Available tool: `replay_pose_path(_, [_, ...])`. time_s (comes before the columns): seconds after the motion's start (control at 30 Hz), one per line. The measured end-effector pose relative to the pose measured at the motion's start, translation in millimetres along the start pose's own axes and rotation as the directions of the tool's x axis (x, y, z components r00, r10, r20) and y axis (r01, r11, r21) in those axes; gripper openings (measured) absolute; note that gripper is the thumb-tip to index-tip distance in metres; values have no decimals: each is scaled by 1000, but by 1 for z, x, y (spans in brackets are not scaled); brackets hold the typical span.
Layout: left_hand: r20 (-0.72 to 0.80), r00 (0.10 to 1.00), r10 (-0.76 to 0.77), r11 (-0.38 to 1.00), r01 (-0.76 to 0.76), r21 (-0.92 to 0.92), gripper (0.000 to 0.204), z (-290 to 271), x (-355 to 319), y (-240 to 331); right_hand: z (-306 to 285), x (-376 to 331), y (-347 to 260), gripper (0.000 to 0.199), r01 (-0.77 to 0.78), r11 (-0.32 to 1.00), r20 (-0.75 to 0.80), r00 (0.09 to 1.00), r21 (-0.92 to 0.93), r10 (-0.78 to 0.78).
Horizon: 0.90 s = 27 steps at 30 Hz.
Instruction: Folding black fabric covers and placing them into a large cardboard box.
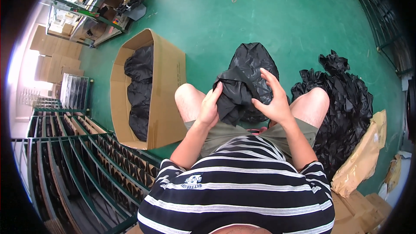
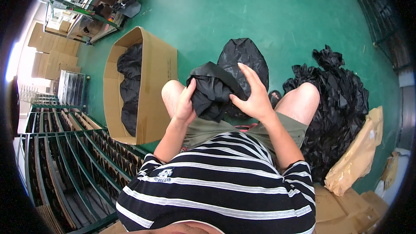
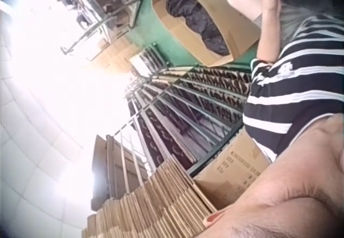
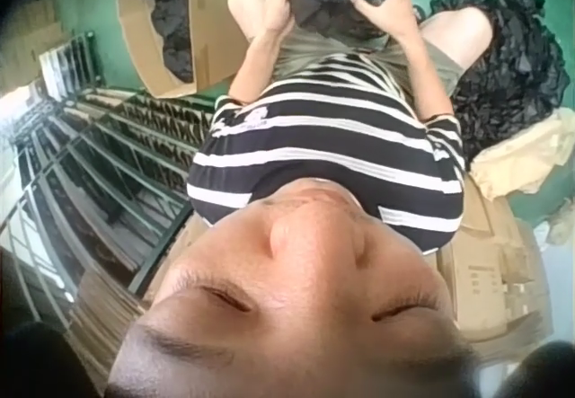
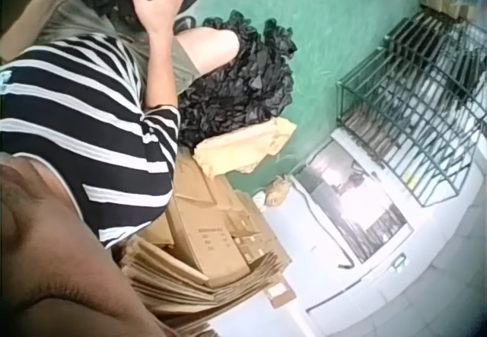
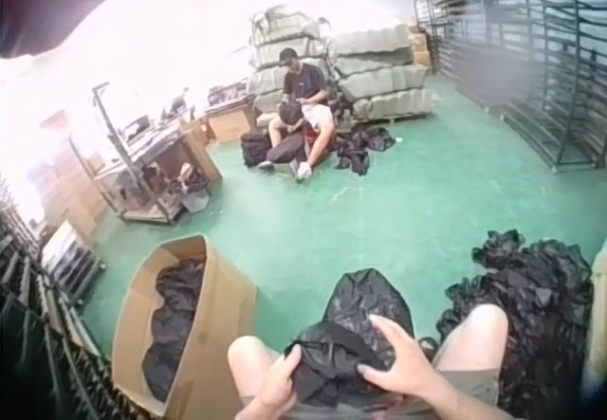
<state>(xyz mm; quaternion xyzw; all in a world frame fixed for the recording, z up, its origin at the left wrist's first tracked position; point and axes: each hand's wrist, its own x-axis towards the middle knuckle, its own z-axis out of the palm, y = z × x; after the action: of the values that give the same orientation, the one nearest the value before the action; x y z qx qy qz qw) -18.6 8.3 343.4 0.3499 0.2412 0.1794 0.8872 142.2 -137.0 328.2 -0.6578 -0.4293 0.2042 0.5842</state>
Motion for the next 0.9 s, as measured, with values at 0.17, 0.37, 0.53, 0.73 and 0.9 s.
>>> replay_pose_path(0.17, [221,953,-209,924,267,-274,46,-6,-2,-6,12,-9,10,75,129,958,51,992,-255,-119])
replay_pose_path(0.37, [360,916,-177,868,317,-381,49,-19,-4,-4,15,-13,15,58,3,1000,9,1000,10,-3])
replay_pose_path(0.53, [375,891,-256,876,377,-299,50,-19,-9,-6,-2,-1,21,35,202,979,210,956,29,-204])
replay_pose_path(0.73, [308,901,-304,944,241,226,29,-45,-2,45,-74,17,8,26,-573,714,665,719,402,203])
replay_pose_path(0.9, [417,814,-405,852,170,495,23,-31,0,48,-78,5,62,33,-654,640,847,532,403,11])
